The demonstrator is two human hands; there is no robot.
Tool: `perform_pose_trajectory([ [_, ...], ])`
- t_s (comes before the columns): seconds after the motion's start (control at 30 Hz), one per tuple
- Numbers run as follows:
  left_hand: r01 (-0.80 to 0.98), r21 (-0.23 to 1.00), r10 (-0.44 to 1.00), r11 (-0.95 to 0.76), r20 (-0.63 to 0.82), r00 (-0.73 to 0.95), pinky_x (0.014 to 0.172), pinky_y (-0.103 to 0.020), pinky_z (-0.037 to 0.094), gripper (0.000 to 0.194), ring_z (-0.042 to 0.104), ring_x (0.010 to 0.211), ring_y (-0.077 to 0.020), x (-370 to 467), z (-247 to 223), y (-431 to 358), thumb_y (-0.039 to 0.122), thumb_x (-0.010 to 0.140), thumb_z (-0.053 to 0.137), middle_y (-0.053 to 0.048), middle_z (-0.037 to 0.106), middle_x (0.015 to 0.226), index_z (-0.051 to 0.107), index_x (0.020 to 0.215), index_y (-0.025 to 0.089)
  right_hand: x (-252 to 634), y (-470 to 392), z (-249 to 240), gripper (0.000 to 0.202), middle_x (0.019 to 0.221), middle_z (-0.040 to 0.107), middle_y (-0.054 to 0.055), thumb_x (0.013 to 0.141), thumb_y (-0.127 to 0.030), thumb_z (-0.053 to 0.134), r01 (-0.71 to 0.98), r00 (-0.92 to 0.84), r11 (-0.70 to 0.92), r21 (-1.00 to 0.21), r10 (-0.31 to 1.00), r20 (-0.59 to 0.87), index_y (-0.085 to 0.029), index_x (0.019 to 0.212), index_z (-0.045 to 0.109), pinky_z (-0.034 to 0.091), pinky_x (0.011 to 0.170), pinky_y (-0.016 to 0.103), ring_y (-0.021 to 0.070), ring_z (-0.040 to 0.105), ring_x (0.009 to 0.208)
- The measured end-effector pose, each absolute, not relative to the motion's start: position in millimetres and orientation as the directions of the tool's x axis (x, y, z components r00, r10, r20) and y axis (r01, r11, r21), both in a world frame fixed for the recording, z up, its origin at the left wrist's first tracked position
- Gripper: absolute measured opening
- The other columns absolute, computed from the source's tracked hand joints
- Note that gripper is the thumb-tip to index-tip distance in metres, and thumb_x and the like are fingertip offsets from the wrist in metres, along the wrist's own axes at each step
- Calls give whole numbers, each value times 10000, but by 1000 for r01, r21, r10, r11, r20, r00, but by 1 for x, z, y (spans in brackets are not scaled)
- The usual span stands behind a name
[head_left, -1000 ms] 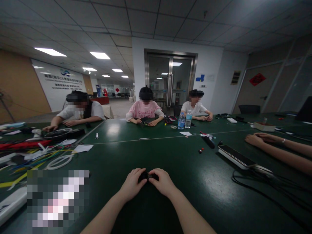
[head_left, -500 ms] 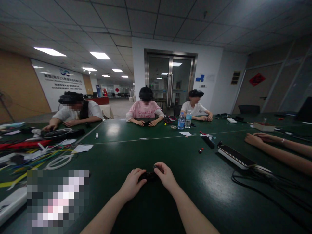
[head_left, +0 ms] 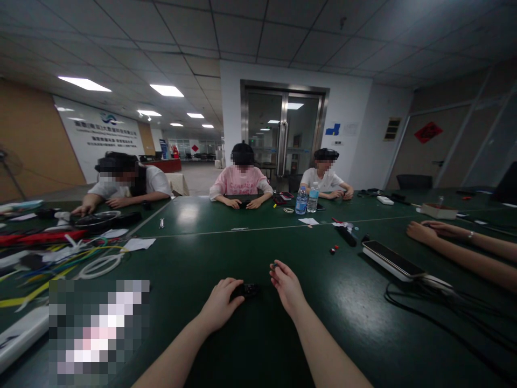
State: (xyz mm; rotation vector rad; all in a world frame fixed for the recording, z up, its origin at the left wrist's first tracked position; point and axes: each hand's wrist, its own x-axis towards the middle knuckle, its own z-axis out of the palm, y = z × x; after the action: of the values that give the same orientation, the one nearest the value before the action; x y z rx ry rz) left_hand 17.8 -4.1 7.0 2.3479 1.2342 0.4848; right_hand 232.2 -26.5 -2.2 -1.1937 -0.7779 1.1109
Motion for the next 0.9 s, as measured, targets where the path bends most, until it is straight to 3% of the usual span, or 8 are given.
perform_pose_trajectory([
  [0.17,697,501,833,-514,97,545,975,-344,340,430,456,1135,-220,21,12,-7,362,814,476,-56,528,1216,505,1215,210,235,-23,-6,304,1046,637,39,757,-372,590,-447,359,7,-894,917,-173,-246,1032,564,494,765,308,180,616,916],
  [0.4,700,516,839,-494,72,539,973,-354,343,437,448,1152,-225,20,14,-8,376,819,466,-42,517,1238,490,1230,229,235,-27,-2,308,1008,635,26,711,-390,650,-401,355,-20,-916,918,-175,-257,986,608,508,748,312,179,611,879],
  [0.57,699,513,839,-498,80,539,963,-340,357,440,458,1135,-215,20,11,-6,374,817,470,-46,521,1226,491,1229,220,225,-37,11,360,1090,609,32,743,-315,606,-91,300,-43,-995,952,-68,-239,1092,565,476,839,326,187,573,1001],
  [0.67,696,515,839,-500,88,538,963,-334,357,442,462,1126,-209,20,11,-6,364,814,473,-52,528,1209,494,1227,209,215,-42,17,308,1062,624,37,764,-297,570,146,172,51,-988,982,76,-208,1058,587,448,879,323,183,569,1008],
  [0.9,686,519,831,-511,92,549,959,-360,358,437,459,1130,-225,20,11,-5,355,802,474,-47,532,1209,497,1219,227,200,-49,18,246,1126,599,-5,736,-289,611,622,-43,135,-771,989,139,-282,978,649,351,973,371,201,498,1114],
])
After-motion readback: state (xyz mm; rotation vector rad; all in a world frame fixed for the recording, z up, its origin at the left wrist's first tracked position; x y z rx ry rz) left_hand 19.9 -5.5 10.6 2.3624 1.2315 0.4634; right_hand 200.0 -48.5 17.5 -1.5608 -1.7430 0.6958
